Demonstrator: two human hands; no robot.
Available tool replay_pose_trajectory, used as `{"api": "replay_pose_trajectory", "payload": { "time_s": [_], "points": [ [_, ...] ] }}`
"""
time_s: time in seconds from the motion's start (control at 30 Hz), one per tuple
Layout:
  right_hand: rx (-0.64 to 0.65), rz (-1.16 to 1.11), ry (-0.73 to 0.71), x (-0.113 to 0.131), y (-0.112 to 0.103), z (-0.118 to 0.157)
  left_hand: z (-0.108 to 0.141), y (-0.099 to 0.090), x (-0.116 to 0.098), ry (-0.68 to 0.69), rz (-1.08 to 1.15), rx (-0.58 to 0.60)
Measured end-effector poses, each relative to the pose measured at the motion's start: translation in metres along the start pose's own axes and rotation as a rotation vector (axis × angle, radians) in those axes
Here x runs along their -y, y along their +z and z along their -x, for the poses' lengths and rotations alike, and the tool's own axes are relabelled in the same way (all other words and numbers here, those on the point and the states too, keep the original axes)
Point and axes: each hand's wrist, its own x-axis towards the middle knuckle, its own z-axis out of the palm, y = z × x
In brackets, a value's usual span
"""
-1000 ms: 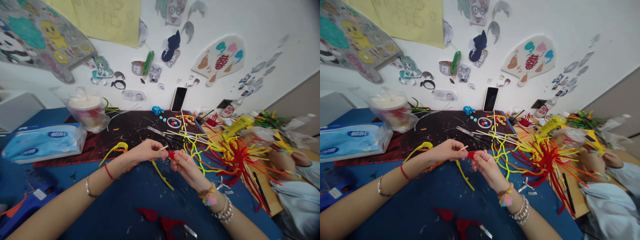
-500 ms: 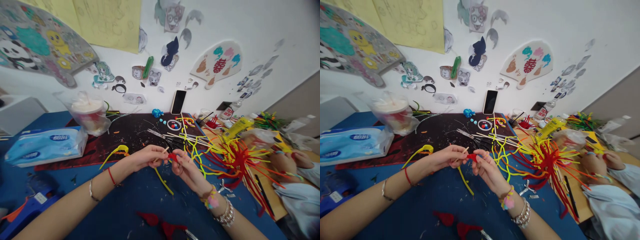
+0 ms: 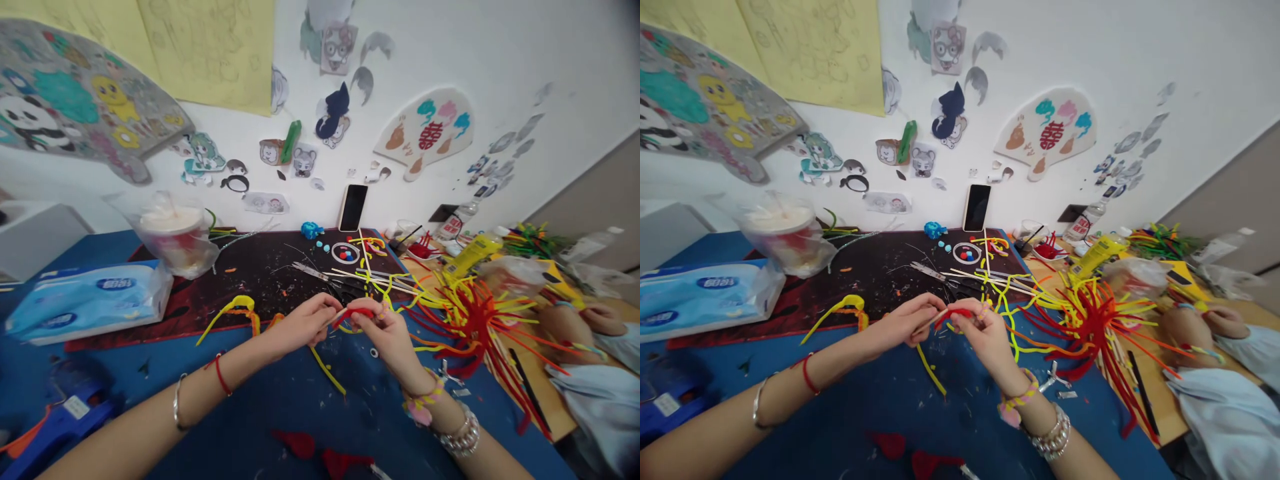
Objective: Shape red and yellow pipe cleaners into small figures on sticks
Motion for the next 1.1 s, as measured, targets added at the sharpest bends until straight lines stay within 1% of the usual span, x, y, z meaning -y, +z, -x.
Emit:
{"api": "replay_pose_trajectory", "payload": {
  "time_s": [0.1, 0.2, 0.3, 0.37, 0.47, 0.6, 0.73, 0.87, 0.93, 1.0, 1.1],
  "points": [
    [-0.035, -0.009, -0.006, 0.001, -0.002, 0.002, 0.001, 0.006, 0.000, 0.092, -0.026, -0.025],
    [-0.057, -0.028, -0.087, 0.003, -0.002, 0.005, 0.004, 0.008, -0.003, 0.175, -0.093, -0.062],
    [-0.069, -0.096, -0.159, 0.007, 0.000, 0.007, 0.007, 0.009, -0.006, 0.205, -0.131, -0.078],
    [-0.071, -0.119, -0.176, 0.009, 0.000, 0.007, 0.008, 0.010, -0.008, 0.196, -0.149, -0.073],
    [-0.062, -0.077, -0.199, 0.009, -0.001, 0.005, 0.007, 0.009, -0.008, 0.176, -0.171, -0.060],
    [-0.006, -0.051, -0.200, 0.007, -0.003, 0.005, 0.005, 0.008, -0.007, 0.143, -0.167, -0.015],
    [0.055, -0.098, -0.149, 0.006, -0.005, 0.005, 0.005, 0.005, -0.007, 0.128, -0.095, 0.074],
    [0.120, -0.115, -0.140, 0.012, -0.005, 0.004, 0.008, 0.005, -0.007, 0.027, 0.002, 0.185],
    [0.181, -0.098, -0.143, 0.015, -0.006, 0.004, 0.009, 0.007, -0.006, 0.007, 0.026, 0.186],
    [0.221, -0.075, -0.144, 0.017, -0.007, 0.004, 0.009, 0.009, -0.006, 0.013, 0.049, 0.155],
    [0.201, -0.098, -0.126, 0.018, -0.012, 0.005, 0.010, 0.010, -0.007, 0.042, 0.093, 0.092]
  ]
}}
